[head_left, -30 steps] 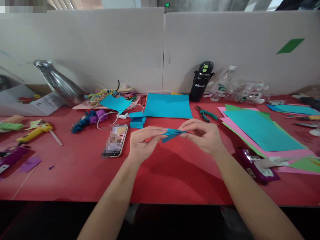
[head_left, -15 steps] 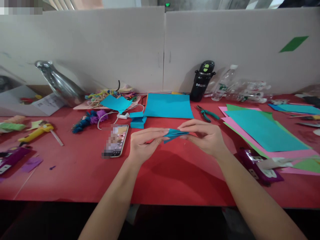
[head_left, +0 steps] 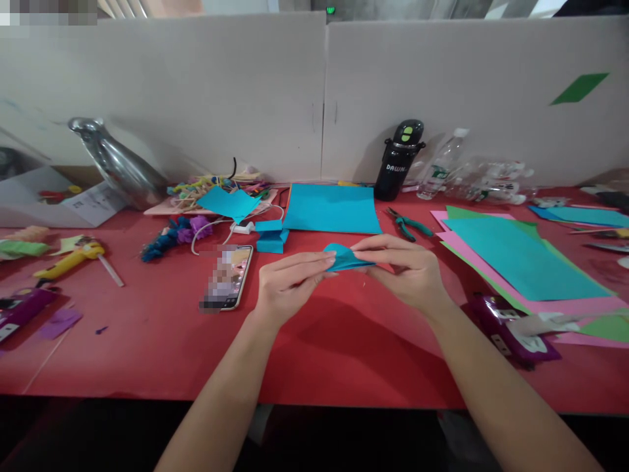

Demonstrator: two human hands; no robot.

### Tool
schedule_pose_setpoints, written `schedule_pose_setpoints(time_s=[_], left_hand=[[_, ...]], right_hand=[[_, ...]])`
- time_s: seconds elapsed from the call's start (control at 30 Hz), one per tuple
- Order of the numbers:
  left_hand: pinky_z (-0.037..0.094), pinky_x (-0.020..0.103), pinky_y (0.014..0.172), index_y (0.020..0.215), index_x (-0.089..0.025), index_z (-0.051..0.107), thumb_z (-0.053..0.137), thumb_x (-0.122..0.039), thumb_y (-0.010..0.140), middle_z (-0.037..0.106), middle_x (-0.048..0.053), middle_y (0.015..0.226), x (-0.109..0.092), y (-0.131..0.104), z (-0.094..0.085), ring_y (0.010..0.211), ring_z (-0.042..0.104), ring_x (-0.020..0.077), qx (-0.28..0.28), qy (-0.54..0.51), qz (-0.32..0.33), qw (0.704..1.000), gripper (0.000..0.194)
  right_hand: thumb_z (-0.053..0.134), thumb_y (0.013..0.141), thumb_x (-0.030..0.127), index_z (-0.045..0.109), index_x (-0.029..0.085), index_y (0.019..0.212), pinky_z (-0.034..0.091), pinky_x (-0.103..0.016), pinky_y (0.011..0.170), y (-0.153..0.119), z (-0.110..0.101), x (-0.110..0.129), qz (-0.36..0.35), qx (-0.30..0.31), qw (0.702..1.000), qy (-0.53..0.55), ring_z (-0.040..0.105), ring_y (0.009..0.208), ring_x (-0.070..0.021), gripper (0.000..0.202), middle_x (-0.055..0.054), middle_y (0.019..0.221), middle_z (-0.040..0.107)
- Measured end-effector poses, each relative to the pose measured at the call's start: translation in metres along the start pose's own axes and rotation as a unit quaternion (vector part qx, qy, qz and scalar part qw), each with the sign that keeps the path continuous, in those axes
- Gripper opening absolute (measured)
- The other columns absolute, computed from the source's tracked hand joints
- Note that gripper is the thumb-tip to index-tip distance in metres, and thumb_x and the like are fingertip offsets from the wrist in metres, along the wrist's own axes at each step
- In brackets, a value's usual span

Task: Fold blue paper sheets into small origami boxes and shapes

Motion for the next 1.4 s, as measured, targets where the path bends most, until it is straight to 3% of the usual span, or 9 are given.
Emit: schedule_pose_setpoints(time_s=[1.4], left_hand=[[0.065,0.031,0.083,0.107,-0.025,0.077,0.069,0.000,0.081,0.078,0.003,0.107,0.0053,-0.0041,0.0023,0.094,0.076,0.0197,0.005,0.005,-0.037,0.999,0.037]], right_hand=[[0.074,0.083,0.012,0.077,0.034,0.109,0.060,-0.039,0.082,0.0033,0.0051,0.0033,-0.035,-0.037,0.999,-0.015,0.071,0.091,-0.0210,0.034,-0.003,0.103,0.075]])
Point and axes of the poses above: each hand's wrist, its own y-axis towards the middle knuckle, its own z-axis out of the palm, x = y × z, the point moved 2 cm from there along y, towards the middle knuckle
